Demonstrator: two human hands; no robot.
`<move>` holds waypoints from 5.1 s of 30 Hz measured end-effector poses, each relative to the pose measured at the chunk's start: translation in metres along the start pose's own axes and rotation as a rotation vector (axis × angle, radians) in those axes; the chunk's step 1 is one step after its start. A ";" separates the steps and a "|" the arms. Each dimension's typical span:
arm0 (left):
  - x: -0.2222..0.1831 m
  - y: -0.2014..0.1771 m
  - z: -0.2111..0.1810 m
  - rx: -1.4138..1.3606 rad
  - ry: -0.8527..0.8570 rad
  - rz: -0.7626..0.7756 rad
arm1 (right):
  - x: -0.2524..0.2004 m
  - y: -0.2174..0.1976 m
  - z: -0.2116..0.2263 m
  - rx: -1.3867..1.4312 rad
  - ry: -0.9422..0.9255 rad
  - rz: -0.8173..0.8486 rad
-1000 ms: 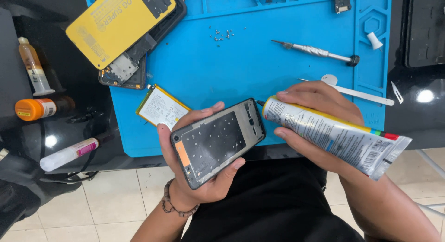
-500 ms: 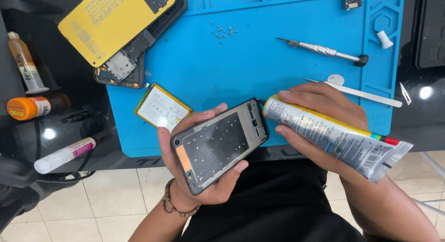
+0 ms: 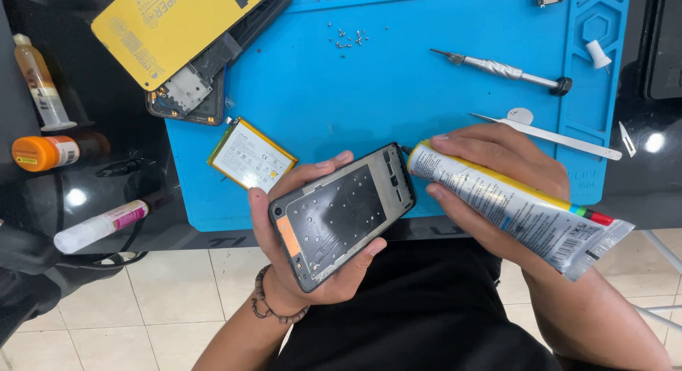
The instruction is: The person applies adhesive from a tube along the edges of a smartphone frame. They then pick up a smartphone screen assembly and align it with the frame, pressing the edges together to secure the bond. Finally, they flip the phone over and press along the seams to ensure the screen is properly attached.
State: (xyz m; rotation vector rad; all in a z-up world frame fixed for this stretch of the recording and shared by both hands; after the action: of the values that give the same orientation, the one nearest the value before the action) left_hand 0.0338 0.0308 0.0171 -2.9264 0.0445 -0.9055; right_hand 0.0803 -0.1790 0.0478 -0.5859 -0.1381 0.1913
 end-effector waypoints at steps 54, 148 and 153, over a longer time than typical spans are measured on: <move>-0.003 0.005 -0.002 0.028 0.045 0.021 | -0.040 -0.008 0.002 -0.088 0.088 0.003; 0.052 0.023 -0.004 0.293 -0.968 0.494 | -0.014 -0.021 -0.004 0.055 0.006 -0.134; 0.050 0.020 0.003 0.301 -0.946 0.468 | -0.004 -0.016 0.000 0.026 -0.013 -0.073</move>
State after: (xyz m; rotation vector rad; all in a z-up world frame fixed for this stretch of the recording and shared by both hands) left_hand 0.0768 0.0090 0.0414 -2.5654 0.4502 0.5022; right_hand 0.0788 -0.1926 0.0560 -0.5529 -0.1695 0.1256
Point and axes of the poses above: each hand's wrist, its own x-axis towards the middle knuckle, its own y-axis out of the palm, z = x × y, the point moved 5 cm from there along x, towards the middle knuckle, and after that the axes turned 8 degrees about y, right-handed, at the moved point
